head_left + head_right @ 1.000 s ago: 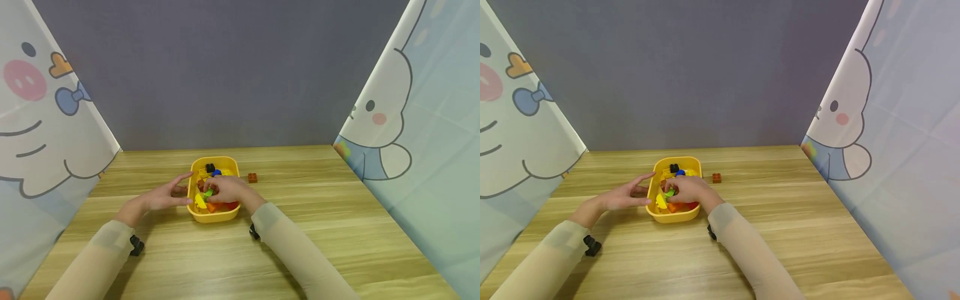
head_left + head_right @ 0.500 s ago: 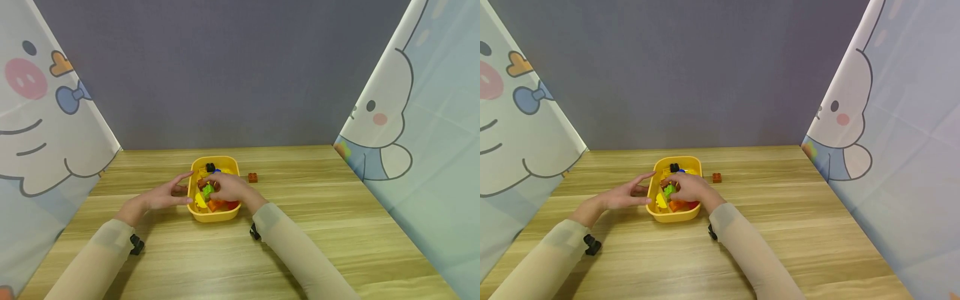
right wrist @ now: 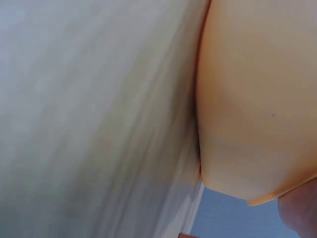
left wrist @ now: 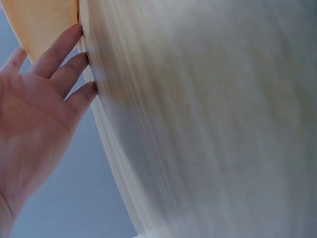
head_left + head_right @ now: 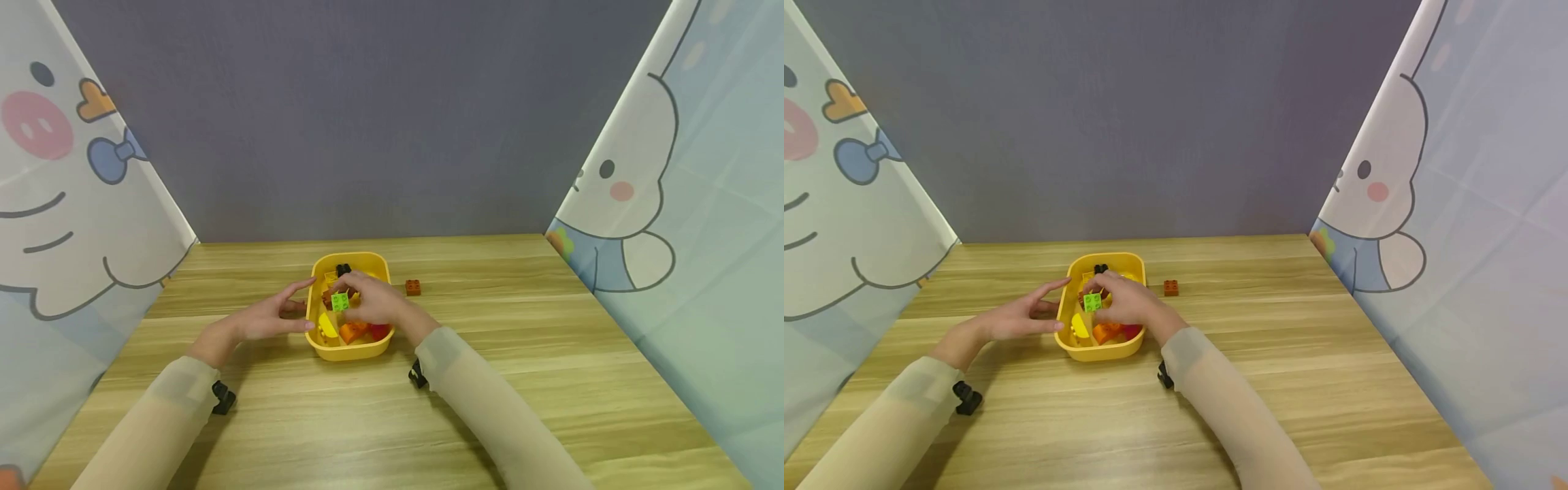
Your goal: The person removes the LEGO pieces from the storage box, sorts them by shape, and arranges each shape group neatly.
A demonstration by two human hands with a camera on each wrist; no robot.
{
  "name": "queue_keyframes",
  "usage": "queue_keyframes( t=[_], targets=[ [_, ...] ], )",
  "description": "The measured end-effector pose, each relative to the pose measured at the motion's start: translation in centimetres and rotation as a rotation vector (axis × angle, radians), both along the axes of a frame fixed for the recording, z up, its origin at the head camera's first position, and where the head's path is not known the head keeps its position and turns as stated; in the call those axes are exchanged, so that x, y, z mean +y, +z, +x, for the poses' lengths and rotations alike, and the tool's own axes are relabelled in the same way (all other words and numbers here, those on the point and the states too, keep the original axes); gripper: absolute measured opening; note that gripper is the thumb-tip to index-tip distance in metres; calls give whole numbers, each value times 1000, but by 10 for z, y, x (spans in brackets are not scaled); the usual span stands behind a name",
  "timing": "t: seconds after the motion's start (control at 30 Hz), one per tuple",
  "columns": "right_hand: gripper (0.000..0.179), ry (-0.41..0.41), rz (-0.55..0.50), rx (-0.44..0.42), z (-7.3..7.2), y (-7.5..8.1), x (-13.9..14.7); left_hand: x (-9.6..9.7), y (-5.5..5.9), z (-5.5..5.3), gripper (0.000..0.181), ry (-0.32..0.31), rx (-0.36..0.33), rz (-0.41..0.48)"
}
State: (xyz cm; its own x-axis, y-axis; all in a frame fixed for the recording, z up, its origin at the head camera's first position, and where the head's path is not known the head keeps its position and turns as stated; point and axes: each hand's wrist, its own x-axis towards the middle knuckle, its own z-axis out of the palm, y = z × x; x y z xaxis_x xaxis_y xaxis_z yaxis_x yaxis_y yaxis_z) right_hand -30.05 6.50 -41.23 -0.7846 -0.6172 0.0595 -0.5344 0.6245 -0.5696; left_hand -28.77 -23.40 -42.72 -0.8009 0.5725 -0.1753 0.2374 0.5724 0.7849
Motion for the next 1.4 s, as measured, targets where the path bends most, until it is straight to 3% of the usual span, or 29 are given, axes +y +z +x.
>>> queue_keyframes(
  t=[0.33,0.93,1.4],
  targets=[
    [46,79,-139,30,2,16,16,1,0,1,105,-14,0,4],
    [44,-47,-274,99,-9,22,100,2,1,3,104,-10,-1,32],
    [43,-157,-236,116,-11,11,154,1,-1,2,102,9,-4,15]
  ],
)
